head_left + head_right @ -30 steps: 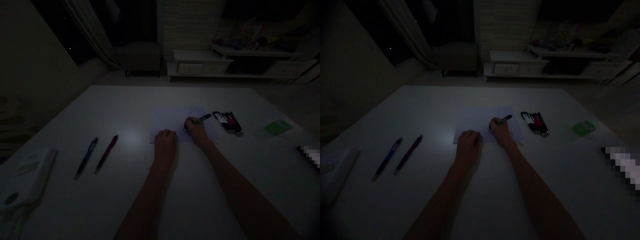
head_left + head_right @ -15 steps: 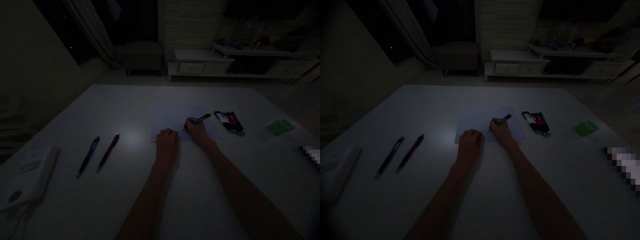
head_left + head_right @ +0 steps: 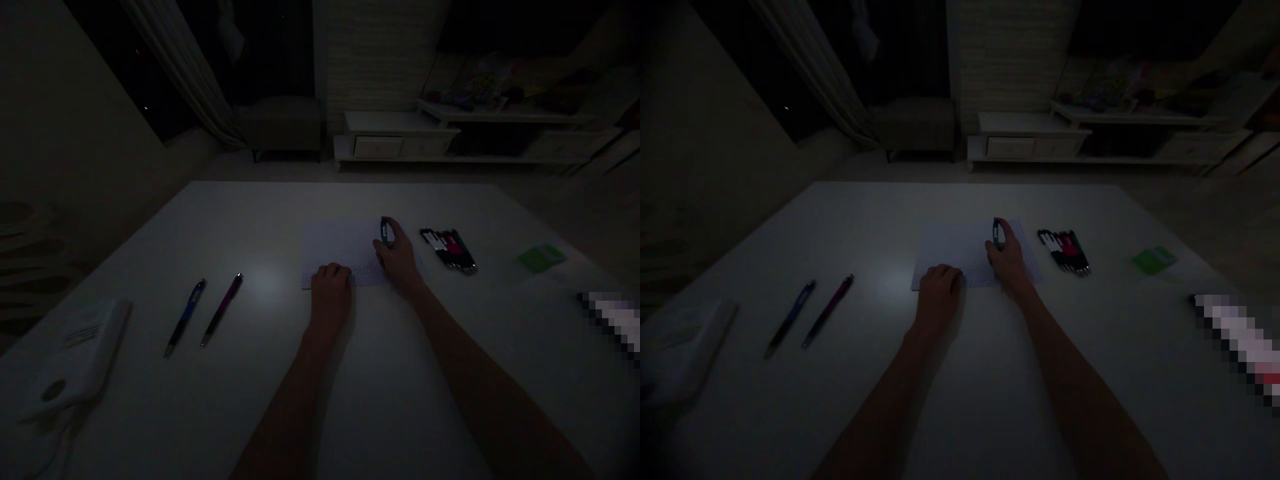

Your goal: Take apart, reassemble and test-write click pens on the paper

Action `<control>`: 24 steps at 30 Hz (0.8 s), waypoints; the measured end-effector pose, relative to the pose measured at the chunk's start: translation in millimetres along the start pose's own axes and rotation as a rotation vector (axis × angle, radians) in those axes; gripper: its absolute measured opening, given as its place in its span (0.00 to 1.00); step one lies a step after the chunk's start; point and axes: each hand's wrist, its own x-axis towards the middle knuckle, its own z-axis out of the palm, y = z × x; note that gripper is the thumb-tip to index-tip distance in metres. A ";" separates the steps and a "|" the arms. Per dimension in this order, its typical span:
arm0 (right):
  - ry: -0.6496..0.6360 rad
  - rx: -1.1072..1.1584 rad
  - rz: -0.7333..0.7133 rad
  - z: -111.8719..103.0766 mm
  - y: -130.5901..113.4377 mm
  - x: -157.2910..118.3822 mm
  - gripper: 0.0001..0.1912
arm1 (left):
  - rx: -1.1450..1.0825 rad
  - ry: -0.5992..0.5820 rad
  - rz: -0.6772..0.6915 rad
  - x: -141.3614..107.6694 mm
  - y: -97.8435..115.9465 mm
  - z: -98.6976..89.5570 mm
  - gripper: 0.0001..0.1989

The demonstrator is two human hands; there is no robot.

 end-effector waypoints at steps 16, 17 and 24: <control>0.205 -0.793 0.169 -206.9 65.8 12.8 0.27 | -0.042 0.084 0.028 0.5 -8.6 1.7 0.10; 0.176 -0.776 0.165 -207.1 71.2 11.6 0.27 | -0.039 0.082 0.033 0.6 -9.1 1.8 0.10; 0.203 -0.664 0.009 -189.2 90.5 -19.4 0.27 | -0.110 0.209 0.011 -7.7 -3.8 -7.2 0.10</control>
